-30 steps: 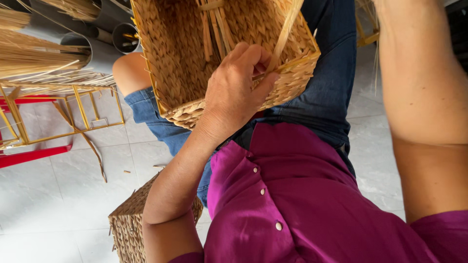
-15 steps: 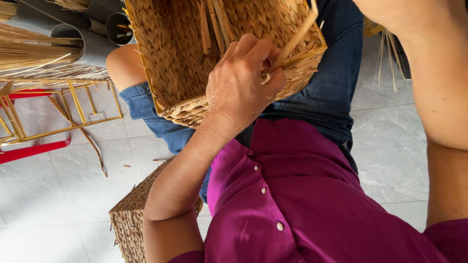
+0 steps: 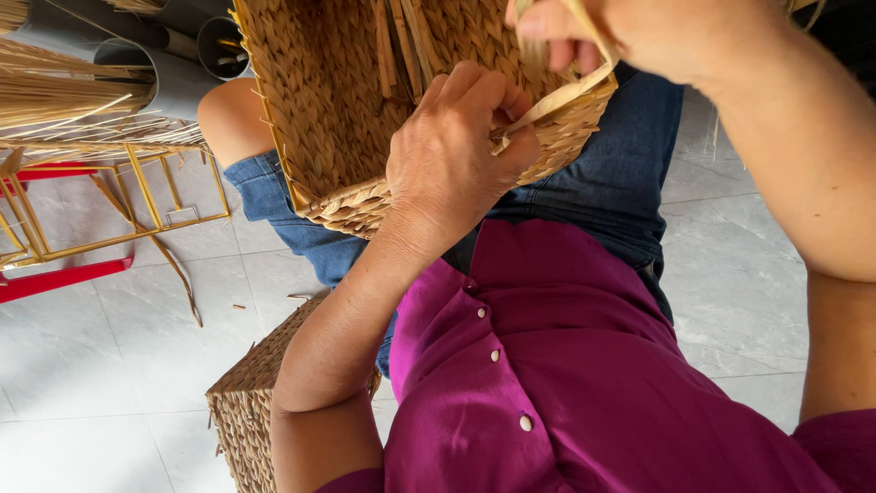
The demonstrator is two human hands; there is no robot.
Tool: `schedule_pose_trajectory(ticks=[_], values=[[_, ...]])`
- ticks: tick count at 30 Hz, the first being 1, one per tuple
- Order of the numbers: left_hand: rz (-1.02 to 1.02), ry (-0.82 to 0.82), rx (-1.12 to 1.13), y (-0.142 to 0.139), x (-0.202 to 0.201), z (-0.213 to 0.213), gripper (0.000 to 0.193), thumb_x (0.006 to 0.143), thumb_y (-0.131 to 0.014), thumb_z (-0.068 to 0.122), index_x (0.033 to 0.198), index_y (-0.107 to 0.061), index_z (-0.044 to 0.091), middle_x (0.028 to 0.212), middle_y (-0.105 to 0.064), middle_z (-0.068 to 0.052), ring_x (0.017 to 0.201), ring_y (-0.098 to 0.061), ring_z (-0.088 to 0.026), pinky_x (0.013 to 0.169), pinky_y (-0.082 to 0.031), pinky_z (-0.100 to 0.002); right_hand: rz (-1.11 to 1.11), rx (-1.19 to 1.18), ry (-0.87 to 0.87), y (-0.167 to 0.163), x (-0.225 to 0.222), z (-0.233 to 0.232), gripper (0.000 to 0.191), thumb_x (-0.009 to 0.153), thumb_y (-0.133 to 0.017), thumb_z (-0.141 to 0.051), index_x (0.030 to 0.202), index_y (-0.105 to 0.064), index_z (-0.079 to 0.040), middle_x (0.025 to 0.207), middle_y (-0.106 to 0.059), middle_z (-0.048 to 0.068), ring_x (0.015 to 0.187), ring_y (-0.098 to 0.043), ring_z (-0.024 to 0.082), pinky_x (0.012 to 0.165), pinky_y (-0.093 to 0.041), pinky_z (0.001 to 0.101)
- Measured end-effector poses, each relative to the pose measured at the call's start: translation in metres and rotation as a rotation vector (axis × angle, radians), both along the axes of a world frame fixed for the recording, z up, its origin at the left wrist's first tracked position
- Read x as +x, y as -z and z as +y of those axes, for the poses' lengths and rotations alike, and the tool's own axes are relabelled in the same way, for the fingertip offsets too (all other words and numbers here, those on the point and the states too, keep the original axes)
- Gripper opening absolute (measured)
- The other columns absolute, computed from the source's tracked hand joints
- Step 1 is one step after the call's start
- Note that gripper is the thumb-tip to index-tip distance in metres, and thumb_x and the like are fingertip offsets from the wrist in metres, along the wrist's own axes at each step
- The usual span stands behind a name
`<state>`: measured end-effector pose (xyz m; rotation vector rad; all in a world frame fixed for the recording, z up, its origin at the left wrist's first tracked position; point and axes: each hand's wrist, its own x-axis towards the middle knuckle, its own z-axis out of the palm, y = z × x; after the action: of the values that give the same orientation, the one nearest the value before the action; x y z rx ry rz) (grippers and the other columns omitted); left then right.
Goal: The person sits on the floor with a woven water-hyacinth basket on their lap and weaves flat strips around the basket's rim, tucking and tightening the strips by hand to bind the edge. They work the strip along the rim section by section, pressing each wrap into place with their fingers.
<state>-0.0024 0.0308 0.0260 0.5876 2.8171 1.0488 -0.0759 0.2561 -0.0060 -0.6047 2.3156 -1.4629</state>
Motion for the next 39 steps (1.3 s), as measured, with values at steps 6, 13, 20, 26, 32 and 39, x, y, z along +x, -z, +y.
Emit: schedule_pose_trajectory(ticks=[6, 13, 20, 26, 32, 39], values=[[0.111, -0.002, -0.036, -0.002, 0.004, 0.000, 0.027, 0.080, -0.082, 0.021, 0.094, -0.059, 0.013, 0.098, -0.058, -0.004, 0.097, -0.066, -0.027, 0.077, -0.056, -0.044, 0.298, 0.219, -0.036, -0.020, 0.010, -0.019, 0.025, 0.097, -0.075, -0.022, 0.097, -0.065, 0.001, 0.072, -0.064, 0.011, 0.062, -0.063, 0.022, 0.055, -0.050, 0.0354], [0.097, -0.008, 0.040, -0.005, 0.005, -0.003, 0.033, 0.083, -0.081, 0.016, 0.099, -0.053, 0.011, 0.100, -0.057, -0.004, 0.100, -0.066, -0.027, 0.076, -0.057, -0.043, 0.318, 0.408, -0.017, -0.017, 0.002, -0.023, 0.028, 0.101, -0.072, -0.029, 0.103, -0.071, -0.002, 0.070, -0.064, 0.011, 0.058, -0.061, 0.023, 0.053, -0.048, 0.0369], [0.147, 0.016, -0.026, -0.006, 0.005, -0.004, 0.026, 0.082, -0.080, 0.017, 0.094, -0.058, 0.014, 0.098, -0.057, -0.003, 0.097, -0.066, -0.025, 0.076, -0.057, -0.043, 0.093, 0.308, -0.002, -0.020, -0.003, -0.020, 0.035, 0.109, -0.065, -0.034, 0.095, -0.071, -0.003, 0.063, -0.060, 0.011, 0.052, -0.057, 0.023, 0.048, -0.045, 0.0377], [0.211, 0.019, -0.063, -0.014, 0.003, -0.005, 0.029, 0.082, -0.080, 0.017, 0.097, -0.056, 0.013, 0.098, -0.056, -0.005, 0.095, -0.065, -0.026, 0.079, -0.056, -0.045, 0.406, 0.319, -0.062, -0.023, 0.000, -0.020, 0.029, 0.107, -0.072, -0.029, 0.102, -0.070, 0.000, 0.076, -0.065, 0.009, 0.063, -0.061, 0.020, 0.056, -0.048, 0.0352], [0.138, 0.031, 0.092, -0.027, 0.003, -0.013, 0.038, 0.085, -0.080, 0.010, 0.105, -0.048, 0.012, 0.101, -0.056, -0.004, 0.099, -0.067, -0.028, 0.076, -0.056, -0.042, 0.269, 0.313, -0.106, -0.030, -0.004, -0.023, 0.026, 0.101, -0.076, -0.026, 0.107, -0.068, -0.001, 0.079, -0.064, 0.012, 0.067, -0.063, 0.023, 0.062, -0.050, 0.0364], [-0.094, 0.219, 0.428, -0.045, -0.009, -0.039, 0.025, 0.097, -0.075, 0.004, 0.117, -0.061, 0.006, 0.110, -0.065, -0.007, 0.100, -0.074, -0.020, 0.090, -0.063, -0.033, 0.295, 0.257, -0.243, -0.052, 0.000, -0.027, 0.029, 0.094, -0.078, -0.021, 0.112, -0.068, -0.001, 0.083, -0.068, 0.010, 0.070, -0.066, 0.020, 0.062, -0.051, 0.0344]])
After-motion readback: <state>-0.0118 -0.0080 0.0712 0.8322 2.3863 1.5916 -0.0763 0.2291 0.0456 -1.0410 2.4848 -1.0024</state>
